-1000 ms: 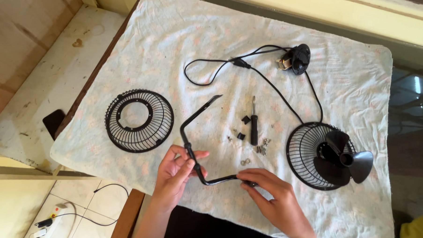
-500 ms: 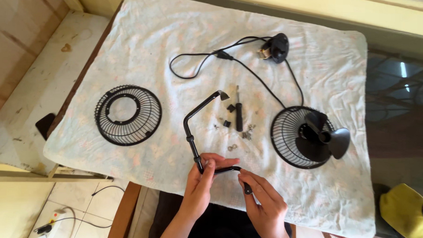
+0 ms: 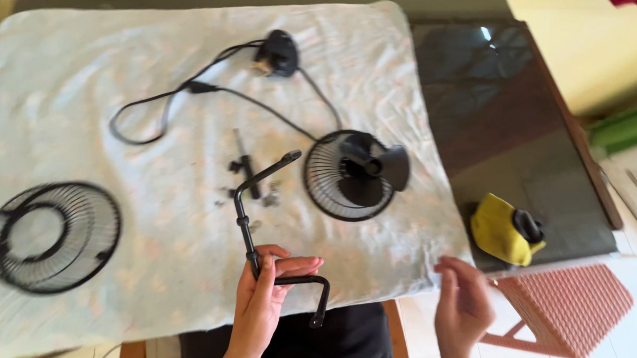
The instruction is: The person uses a screwdriver to remove screws from the front grill and neck assembly of a small electric fan. They separate the grill from the neck, place the screws and washers on the table, and then wipe the neck and grill with a yellow cloth.
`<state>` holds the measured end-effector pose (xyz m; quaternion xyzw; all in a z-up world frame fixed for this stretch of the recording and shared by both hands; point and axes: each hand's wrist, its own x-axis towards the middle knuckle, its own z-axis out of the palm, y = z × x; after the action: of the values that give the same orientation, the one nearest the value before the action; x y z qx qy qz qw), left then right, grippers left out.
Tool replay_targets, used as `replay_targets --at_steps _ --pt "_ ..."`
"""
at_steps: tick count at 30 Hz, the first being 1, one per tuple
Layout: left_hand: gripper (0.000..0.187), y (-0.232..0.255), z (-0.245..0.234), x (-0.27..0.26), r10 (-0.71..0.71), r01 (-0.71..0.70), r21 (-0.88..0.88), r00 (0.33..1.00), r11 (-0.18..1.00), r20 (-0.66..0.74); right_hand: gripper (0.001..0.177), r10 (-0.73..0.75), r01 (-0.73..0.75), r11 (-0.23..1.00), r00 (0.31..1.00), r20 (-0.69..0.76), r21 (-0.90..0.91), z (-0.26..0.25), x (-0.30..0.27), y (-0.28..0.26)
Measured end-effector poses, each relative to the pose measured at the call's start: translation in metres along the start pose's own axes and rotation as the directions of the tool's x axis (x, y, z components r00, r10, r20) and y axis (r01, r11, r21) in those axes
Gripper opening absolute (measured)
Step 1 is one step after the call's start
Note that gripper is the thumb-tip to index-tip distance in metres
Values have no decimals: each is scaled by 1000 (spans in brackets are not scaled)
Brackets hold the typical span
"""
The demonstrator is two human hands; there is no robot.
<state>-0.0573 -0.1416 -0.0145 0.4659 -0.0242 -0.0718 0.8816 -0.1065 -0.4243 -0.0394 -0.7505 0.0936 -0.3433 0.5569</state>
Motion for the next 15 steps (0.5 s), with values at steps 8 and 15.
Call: replay_targets --at_steps 8,15 --pt "32 -26 34 18 -27 25 48 999 999 46 45 -305 129 767 935 -180 -628 -52 59 2" --pt "30 -36 46 24 -72 71 86 997 994 11 19 -302 226 606 952 43 -763 -55 91 -5"
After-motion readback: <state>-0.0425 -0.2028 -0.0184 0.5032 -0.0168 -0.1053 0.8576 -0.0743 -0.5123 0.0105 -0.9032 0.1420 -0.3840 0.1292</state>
